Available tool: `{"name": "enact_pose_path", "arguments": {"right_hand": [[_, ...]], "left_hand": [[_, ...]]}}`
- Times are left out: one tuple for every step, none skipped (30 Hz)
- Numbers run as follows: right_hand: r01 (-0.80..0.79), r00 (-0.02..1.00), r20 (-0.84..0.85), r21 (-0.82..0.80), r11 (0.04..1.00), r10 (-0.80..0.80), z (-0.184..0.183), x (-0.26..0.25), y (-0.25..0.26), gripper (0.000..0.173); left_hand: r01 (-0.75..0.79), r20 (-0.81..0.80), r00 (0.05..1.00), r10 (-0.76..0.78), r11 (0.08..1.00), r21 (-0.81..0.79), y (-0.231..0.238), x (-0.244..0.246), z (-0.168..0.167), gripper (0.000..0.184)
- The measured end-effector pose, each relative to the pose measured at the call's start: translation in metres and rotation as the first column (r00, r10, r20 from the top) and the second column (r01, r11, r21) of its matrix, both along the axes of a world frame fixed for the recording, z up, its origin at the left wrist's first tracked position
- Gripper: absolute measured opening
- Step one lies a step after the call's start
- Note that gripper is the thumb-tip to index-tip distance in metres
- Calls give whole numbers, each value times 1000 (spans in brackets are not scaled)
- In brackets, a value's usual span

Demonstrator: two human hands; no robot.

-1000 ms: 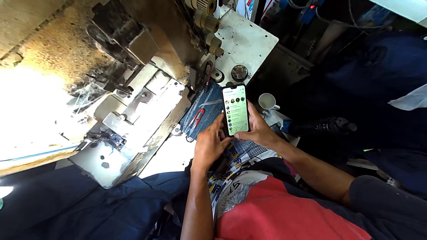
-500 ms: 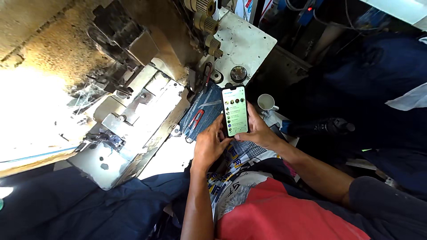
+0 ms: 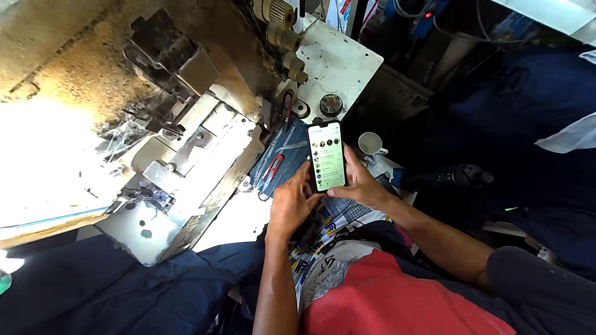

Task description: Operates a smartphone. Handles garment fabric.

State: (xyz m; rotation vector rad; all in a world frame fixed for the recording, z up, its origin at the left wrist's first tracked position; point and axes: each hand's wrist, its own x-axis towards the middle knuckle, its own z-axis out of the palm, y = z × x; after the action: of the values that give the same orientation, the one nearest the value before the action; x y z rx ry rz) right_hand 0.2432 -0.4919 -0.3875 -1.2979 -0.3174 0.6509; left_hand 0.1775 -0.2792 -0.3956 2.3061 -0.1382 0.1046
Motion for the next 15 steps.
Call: {"name": "enact_pose_path", "arguments": {"right_hand": [[1,1000,3,0,1000,-1,0,0,0,112],[2,1000,6,0,1000,-2,0,0,0,111],[1,1000,10,-3,1000,-1,0,0,-1,109],[-2,1000,18,-11,1000,3,0,1,-1,106],[-6,1000,27,-17,1000,7,0,1,-2,104],[-15,999,36,-22,1000,16,1,3,-3,101],[-21,999,47,-21,1000,22,1,4,-4,98],[-21,998,63,-12,1000,22,1,6,-4,94],[-14,996,90,-1,1000,14,1,7,-5,87],[-6,992,128,4,1000,5,1,10,-6,78],[19,986,167,6,1000,-20,0,12,-5,67],[58,980,188,4,998,-57,-3,14,-4,56],[93,978,184,12,996,-93,-6,15,-3,48],[128,977,168,23,992,-130,-9,16,-1,47],[157,976,151,31,987,-160,-13,17,1,50]], "left_hand": [[1,0,1000,-1,1000,-1,0,0,0,78],[0,-1,1000,0,1000,-2,0,0,0,78],[-1,-4,1000,1,1000,-4,0,0,0,78],[-4,-7,1000,4,1000,-7,-1,0,1,78],[-5,-13,1000,5,1000,-10,-1,0,1,79],[-6,-19,1000,5,1000,-14,-1,0,2,80],[-7,-23,1000,7,1000,-17,-1,-1,2,80],[-8,-27,1000,8,1000,-19,0,-1,3,80],[-8,-29,1000,7,1000,-22,0,-1,3,80],[-7,-29,1000,7,1000,-22,-1,-1,3,80],[-6,-28,1000,5,1000,-19,-1,-1,3,81],[-4,-24,1000,3,1000,-15,-1,-1,2,81],[-1,-14,1000,1,1000,-9,-1,-1,2,80],[2,-6,1000,-2,1000,-5,-1,-1,1,80],[3,-12,1000,-3,1000,-2,-1,-1,2,80]]}}
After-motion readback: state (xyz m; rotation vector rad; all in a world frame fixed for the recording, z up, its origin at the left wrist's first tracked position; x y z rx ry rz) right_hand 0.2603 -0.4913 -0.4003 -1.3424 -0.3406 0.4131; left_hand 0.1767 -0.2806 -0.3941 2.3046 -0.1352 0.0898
